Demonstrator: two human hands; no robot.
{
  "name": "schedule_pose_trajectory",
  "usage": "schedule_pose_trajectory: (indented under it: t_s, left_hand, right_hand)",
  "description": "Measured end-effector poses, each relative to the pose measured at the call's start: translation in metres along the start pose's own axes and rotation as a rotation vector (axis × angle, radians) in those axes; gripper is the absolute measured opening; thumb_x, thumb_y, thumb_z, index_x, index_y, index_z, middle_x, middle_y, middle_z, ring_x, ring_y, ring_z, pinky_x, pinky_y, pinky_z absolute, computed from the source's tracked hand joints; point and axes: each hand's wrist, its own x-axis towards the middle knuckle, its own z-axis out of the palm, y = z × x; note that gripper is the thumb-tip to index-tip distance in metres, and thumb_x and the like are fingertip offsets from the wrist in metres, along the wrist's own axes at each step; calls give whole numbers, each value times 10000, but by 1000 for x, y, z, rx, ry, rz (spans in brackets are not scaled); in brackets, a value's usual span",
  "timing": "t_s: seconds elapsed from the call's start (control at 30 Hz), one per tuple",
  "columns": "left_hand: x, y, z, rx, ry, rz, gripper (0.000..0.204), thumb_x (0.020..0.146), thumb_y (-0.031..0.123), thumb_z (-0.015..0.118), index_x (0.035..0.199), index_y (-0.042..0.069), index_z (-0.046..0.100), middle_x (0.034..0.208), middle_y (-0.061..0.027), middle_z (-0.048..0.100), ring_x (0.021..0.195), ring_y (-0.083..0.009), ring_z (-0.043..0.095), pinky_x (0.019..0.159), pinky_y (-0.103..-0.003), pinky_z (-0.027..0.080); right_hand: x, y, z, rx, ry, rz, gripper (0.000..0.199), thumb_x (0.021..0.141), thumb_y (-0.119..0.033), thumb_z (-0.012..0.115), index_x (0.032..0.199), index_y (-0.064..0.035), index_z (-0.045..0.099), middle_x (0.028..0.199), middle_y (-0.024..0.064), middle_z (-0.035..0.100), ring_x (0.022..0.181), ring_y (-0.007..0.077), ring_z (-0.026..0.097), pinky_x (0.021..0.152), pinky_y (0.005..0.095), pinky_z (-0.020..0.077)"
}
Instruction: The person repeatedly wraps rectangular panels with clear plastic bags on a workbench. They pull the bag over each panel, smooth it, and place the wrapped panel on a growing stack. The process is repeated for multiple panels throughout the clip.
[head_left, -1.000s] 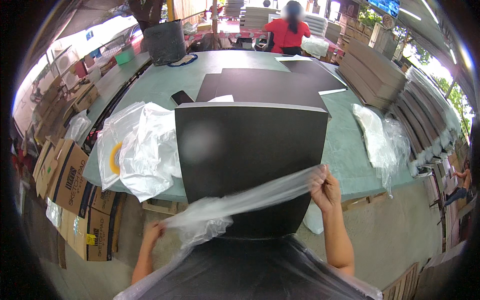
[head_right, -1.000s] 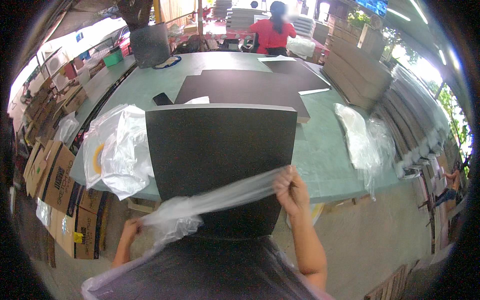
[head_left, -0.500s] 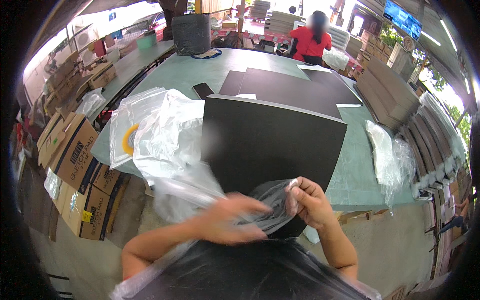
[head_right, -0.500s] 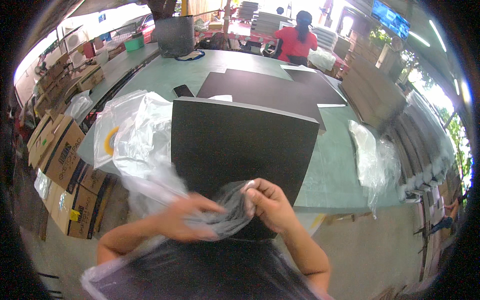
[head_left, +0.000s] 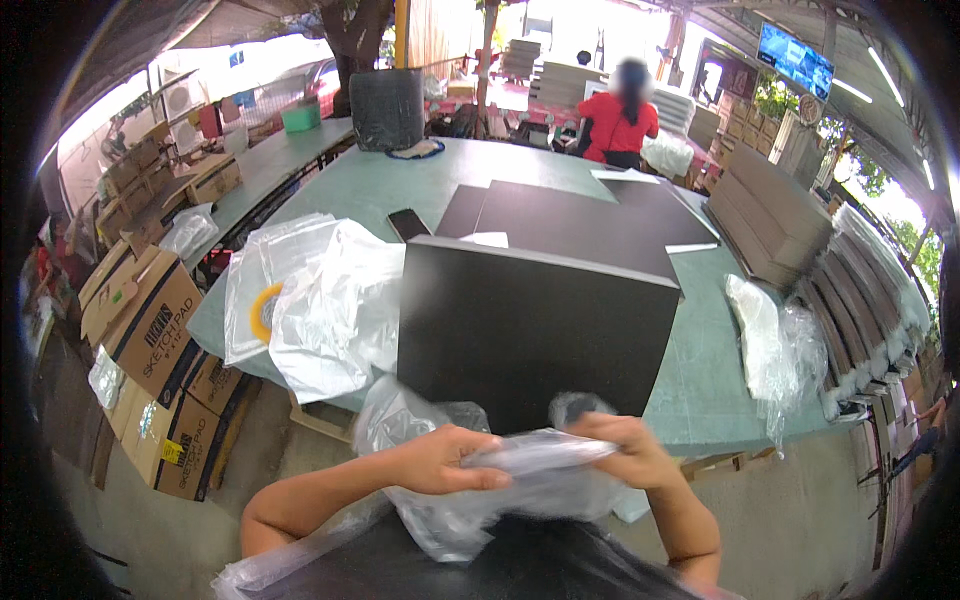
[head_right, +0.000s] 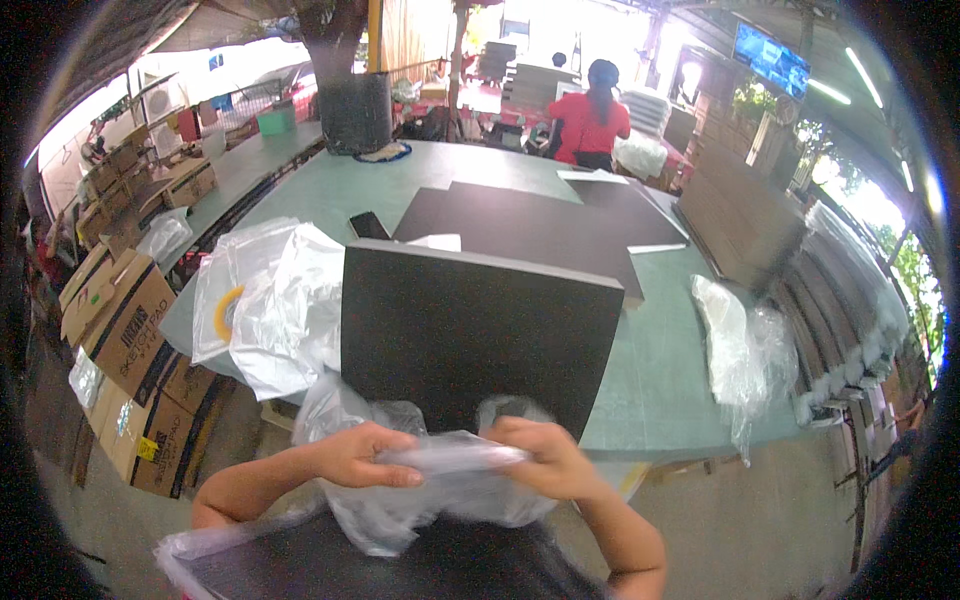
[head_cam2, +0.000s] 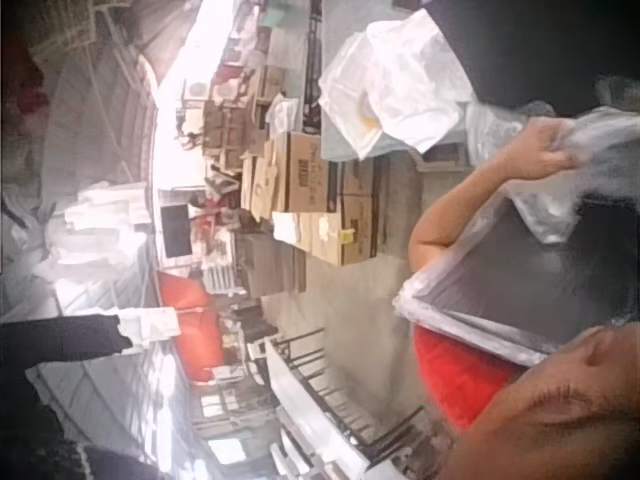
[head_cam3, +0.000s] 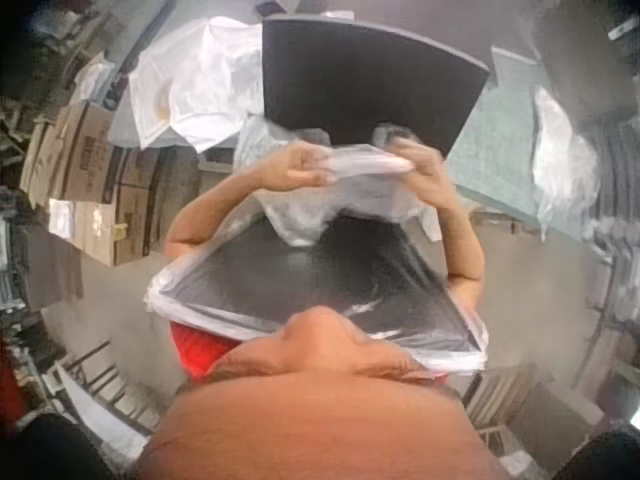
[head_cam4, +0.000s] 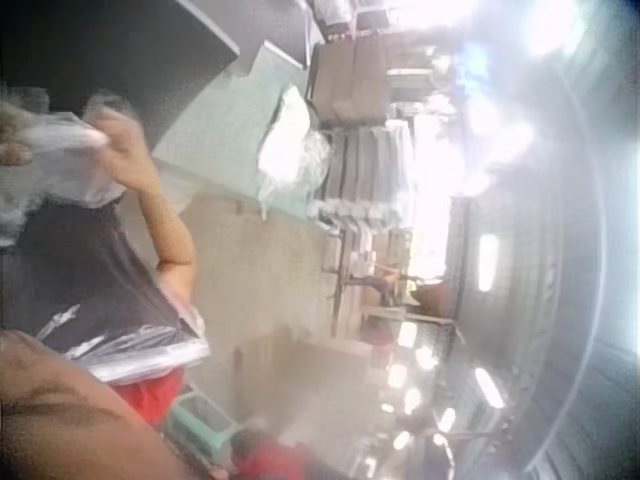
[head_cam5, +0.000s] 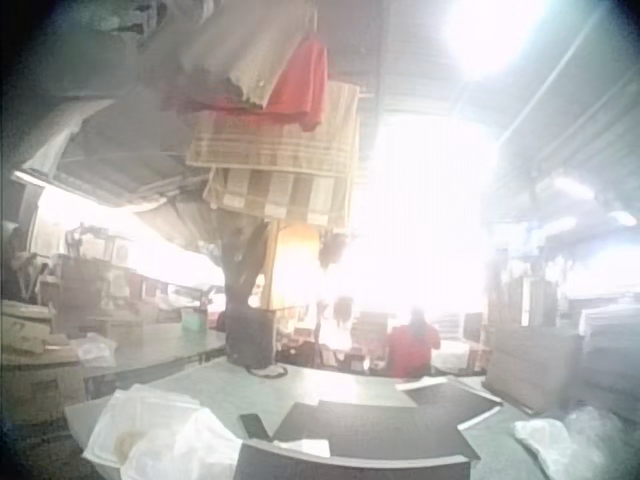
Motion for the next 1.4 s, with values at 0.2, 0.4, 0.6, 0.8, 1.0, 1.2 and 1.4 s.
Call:
schedule_pose_trajectory:
  t_s: [0.2,0.4,0.6,0.8,1.0,1.2,1.4]
  left_hand:
    - [4,15,-17,-128,-141,188,234,830,231,502,788,3,540,665,-8,499,668,-83,450,600,-248,370]
    - [3,-10,-11,-180,-165,49,300,864,283,432,776,17,540,672,-13,526,666,-106,489,628,-263,400]
    - [0,46,0,258,-867,19,279,860,261,411,804,36,566,744,-118,582,737,-234,564,707,-288,426]
    - [-13,-78,-63,1360,-160,-472,248,694,141,528,875,-27,551,835,-201,569,656,-233,596,508,-347,474]
    - [-11,17,25,1274,-421,435,189,697,95,450,846,20,540,717,-92,563,557,-183,556,445,-308,451]
    - [-21,-74,-90,1550,388,-240,203,694,109,507,871,31,570,784,-118,597,723,-250,588,605,-385,471]
    - [-29,-43,-81,1326,283,-302,150,684,102,515,802,53,593,767,-83,607,685,-216,599,575,-367,473]
  right_hand:
    - [-10,23,73,287,-761,6,243,830,-205,477,784,30,520,673,88,521,676,174,502,630,318,394]
    - [-15,-2,23,665,-811,39,306,816,-227,508,1004,14,491,966,137,534,958,232,497,827,335,377]
    - [-24,59,-8,-1009,-677,709,327,814,-309,423,1028,-90,538,1040,133,520,1038,274,440,927,405,265]
    - [-41,21,-23,-1598,22,397,390,760,-311,420,1079,-115,528,1175,192,434,1168,384,289,980,562,57]
    - [-38,24,-91,-1921,131,425,444,778,-305,395,1123,-36,472,1173,237,414,1168,386,288,981,571,36]
    - [-20,-36,3,-1069,-307,124,217,765,-127,446,879,35,534,939,172,529,938,313,490,875,410,350]
    - [3,-42,9,-638,-957,552,225,783,-200,471,765,-9,588,798,147,582,790,250,574,655,345,461]
